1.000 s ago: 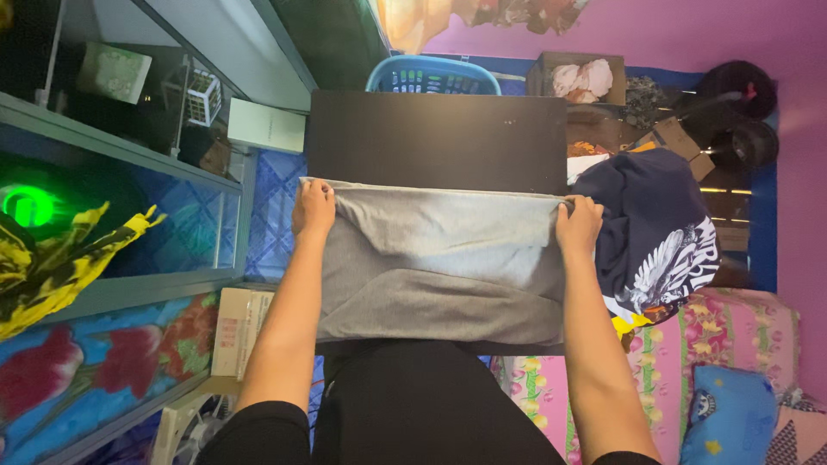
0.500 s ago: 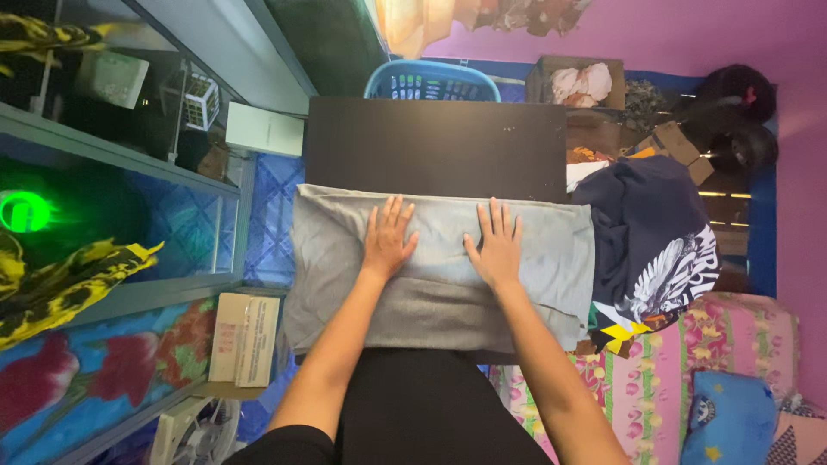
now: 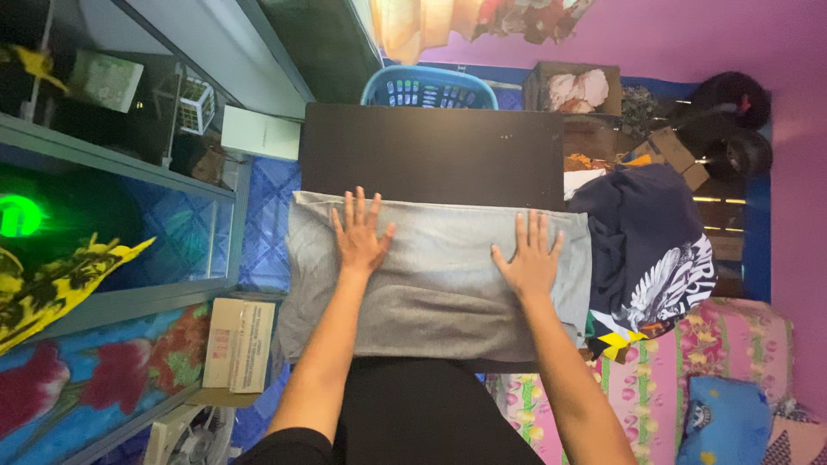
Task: The person folds a gray sweatshirt on a table by tucking in the sleeves and sides, then smoothing the fabric before lifting the finished garment.
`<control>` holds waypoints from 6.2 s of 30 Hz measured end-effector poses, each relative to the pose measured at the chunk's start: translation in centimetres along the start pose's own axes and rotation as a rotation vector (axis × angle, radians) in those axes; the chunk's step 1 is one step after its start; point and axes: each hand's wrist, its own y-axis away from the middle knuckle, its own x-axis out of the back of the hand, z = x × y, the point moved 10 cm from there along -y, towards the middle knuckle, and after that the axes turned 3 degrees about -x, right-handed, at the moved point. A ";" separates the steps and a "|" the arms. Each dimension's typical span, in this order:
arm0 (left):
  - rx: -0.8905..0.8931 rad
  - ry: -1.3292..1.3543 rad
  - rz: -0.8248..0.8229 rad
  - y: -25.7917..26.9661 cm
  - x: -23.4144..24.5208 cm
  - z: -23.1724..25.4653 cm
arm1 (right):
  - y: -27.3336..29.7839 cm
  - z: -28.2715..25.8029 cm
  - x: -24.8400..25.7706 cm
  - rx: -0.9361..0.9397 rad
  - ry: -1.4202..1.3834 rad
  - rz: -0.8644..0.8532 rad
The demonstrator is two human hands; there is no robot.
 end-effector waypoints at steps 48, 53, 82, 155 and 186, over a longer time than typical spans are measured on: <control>-0.312 0.060 -0.059 -1.9 -4.3 10.7 | 5.1 -11.5 2.6 0.412 -0.729 -0.028; -0.297 0.033 -0.013 -1.2 -4.2 11.2 | 1.2 -10.2 1.5 0.231 -0.568 -0.011; 0.226 -0.224 -0.064 0.1 1.1 -11.5 | -0.6 2.2 -1.6 -0.048 -0.061 -0.007; 0.822 0.511 0.279 0.7 -0.6 -21.7 | 4.4 -25.0 -2.2 0.421 -0.705 -0.069; -0.093 0.019 0.010 1.1 0.3 2.3 | 0.1 -15.8 -2.7 0.264 -0.305 -0.097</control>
